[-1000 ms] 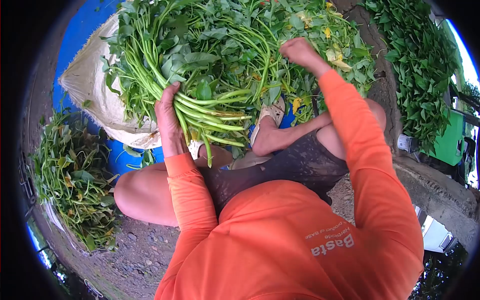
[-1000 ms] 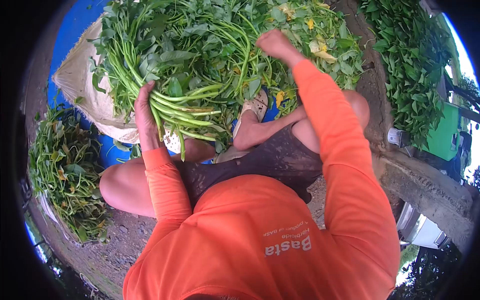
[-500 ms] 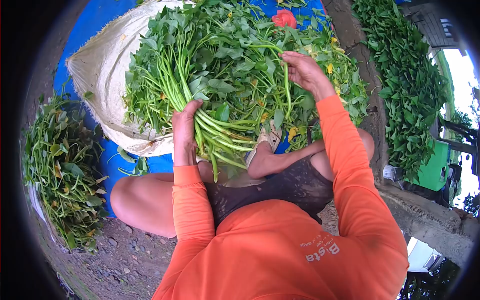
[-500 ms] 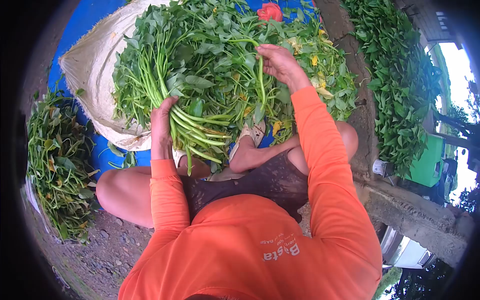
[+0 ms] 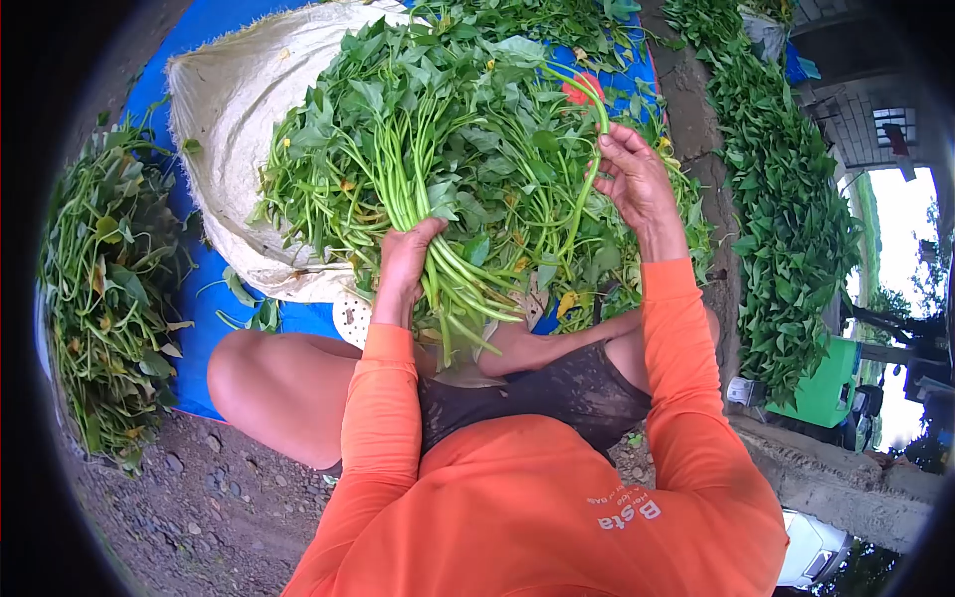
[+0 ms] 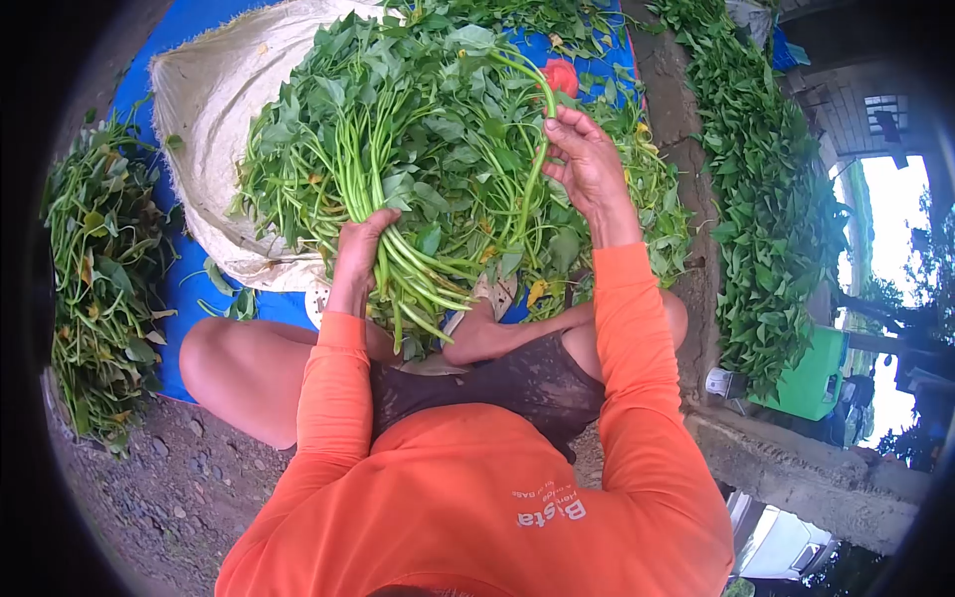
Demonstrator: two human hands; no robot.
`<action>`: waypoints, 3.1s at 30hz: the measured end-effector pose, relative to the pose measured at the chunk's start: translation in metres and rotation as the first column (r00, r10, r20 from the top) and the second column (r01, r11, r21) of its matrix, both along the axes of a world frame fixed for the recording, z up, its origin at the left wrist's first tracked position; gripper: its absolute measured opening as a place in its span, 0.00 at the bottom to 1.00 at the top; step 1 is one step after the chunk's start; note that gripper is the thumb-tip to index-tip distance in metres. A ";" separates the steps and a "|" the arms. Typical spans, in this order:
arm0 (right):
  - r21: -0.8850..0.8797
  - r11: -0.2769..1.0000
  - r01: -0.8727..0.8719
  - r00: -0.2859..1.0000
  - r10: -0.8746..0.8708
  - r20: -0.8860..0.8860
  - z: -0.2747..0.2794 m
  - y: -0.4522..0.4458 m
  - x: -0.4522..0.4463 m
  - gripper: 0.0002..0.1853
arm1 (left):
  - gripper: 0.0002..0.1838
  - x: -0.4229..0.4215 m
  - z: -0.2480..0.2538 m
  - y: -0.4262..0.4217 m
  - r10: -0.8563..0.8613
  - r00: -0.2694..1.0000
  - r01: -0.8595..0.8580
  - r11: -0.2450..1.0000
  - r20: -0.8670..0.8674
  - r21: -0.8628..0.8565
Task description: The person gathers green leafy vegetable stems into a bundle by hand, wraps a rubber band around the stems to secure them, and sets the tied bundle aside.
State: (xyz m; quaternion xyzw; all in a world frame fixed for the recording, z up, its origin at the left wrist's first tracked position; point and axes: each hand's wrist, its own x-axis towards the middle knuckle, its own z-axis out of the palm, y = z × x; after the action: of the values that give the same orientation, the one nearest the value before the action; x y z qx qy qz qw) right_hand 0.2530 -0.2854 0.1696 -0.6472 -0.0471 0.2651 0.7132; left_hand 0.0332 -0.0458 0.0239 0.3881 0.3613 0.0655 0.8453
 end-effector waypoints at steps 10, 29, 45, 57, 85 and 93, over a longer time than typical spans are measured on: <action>-0.425 0.904 -0.053 0.908 0.221 0.356 -0.044 0.079 -0.064 0.14 | 0.12 0.004 -0.023 -0.027 0.021 0.999 -0.018 0.998 0.039 -0.064; -0.269 0.942 -0.200 0.840 0.023 -0.543 -0.209 0.064 -0.158 0.06 | 0.23 -0.018 -0.071 -0.048 -0.113 0.976 0.082 0.983 -0.188 -0.163; -0.282 0.947 0.153 0.981 -0.110 0.162 -0.201 0.195 -0.065 0.16 | 0.17 -0.027 0.009 -0.031 -0.220 0.967 0.240 0.957 -0.130 0.163; -0.808 0.374 0.456 0.841 -0.478 0.253 -0.258 -0.042 0.021 0.10 | 0.13 -0.022 0.009 0.014 0.146 0.982 -0.113 0.963 -0.123 0.243; 0.149 0.987 0.058 0.995 -0.045 -0.091 -0.030 -0.071 -0.065 0.14 | 0.13 -0.025 0.012 0.014 -0.011 0.990 0.023 0.996 -0.144 0.083; -0.439 0.898 0.041 0.757 0.259 0.600 -0.020 -0.026 -0.102 0.11 | 0.14 -0.031 0.009 0.020 -0.032 0.990 0.038 0.998 -0.137 0.045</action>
State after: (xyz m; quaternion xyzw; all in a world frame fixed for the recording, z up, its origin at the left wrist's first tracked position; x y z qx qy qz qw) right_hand 0.1507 -0.3118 0.1498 -0.8337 -0.2690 0.0722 0.4768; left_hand 0.0026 -0.0256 0.0328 0.4179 0.4097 0.0327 0.8102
